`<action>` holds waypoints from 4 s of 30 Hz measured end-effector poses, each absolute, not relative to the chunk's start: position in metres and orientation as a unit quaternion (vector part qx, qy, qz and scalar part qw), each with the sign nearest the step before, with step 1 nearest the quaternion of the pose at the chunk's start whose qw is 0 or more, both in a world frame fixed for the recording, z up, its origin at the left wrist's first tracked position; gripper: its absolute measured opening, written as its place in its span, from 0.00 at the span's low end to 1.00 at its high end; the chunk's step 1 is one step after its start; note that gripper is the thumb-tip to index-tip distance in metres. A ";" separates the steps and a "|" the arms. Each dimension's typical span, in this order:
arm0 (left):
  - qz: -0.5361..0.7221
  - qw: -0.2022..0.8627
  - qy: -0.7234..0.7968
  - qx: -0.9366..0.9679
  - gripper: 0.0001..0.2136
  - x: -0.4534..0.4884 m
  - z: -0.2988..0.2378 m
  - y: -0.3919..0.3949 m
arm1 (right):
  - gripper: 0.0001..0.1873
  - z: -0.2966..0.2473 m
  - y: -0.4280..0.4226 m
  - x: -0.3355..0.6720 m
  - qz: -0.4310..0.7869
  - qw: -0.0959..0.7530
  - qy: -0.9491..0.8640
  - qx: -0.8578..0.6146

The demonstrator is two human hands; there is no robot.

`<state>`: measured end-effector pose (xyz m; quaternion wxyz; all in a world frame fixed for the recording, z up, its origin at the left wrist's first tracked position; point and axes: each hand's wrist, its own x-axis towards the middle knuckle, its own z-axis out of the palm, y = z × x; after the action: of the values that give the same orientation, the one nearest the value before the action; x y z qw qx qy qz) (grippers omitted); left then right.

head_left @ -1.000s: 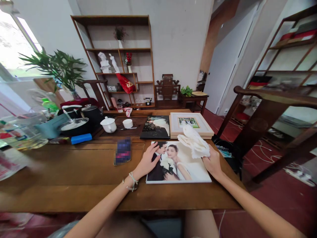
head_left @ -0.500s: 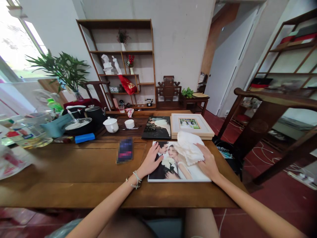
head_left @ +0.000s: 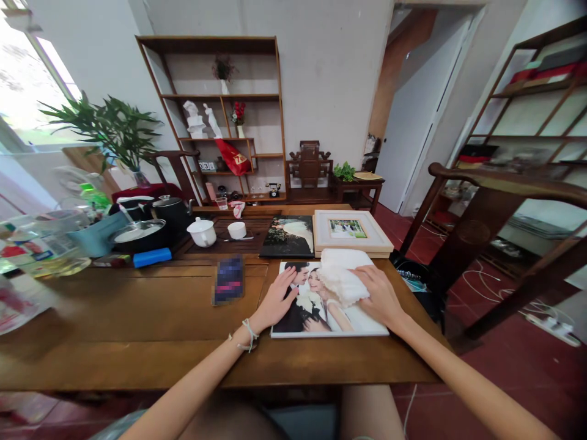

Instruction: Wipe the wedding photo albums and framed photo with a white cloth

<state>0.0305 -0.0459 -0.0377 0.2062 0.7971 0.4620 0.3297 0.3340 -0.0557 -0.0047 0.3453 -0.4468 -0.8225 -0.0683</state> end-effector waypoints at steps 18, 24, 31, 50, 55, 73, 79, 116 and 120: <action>0.341 0.166 0.449 0.809 0.20 0.027 -0.041 -0.043 | 0.39 -0.001 -0.039 0.314 -0.015 0.170 -0.865 -0.472; 0.345 0.155 0.444 0.812 0.19 0.029 -0.038 -0.043 | 0.42 0.003 -0.063 0.317 0.008 0.136 -0.875 -0.465; 0.334 0.165 0.458 0.807 0.22 0.032 -0.041 -0.044 | 0.47 0.008 -0.140 0.325 -0.016 0.104 -0.914 -0.392; 0.310 0.146 0.458 0.820 0.23 0.033 -0.035 -0.048 | 0.40 0.010 -0.062 0.295 -0.028 0.119 -0.861 -0.494; 0.317 0.138 0.448 0.824 0.23 0.032 -0.036 -0.047 | 0.42 0.008 -0.116 0.293 -0.044 0.100 -0.876 -0.470; 0.315 0.146 0.460 0.817 0.23 0.034 -0.033 -0.056 | 0.38 0.009 -0.047 0.298 -0.025 0.141 -0.856 -0.497; 0.319 0.141 0.448 0.823 0.23 0.034 -0.034 -0.056 | 0.36 0.006 -0.056 0.296 -0.028 0.152 -0.863 -0.481; 0.318 0.155 0.459 0.815 0.21 0.034 -0.033 -0.056 | 0.35 0.019 -0.118 0.284 0.015 0.092 -0.906 -0.413; 0.322 0.152 0.458 0.814 0.21 0.035 -0.033 -0.056 | 0.40 0.021 -0.117 0.292 0.047 0.110 -0.909 -0.400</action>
<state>0.0348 -0.0556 -0.0332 0.1521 0.8143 0.4584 0.3220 0.2922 -0.1172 0.0213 0.1104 -0.3995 -0.9088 0.0470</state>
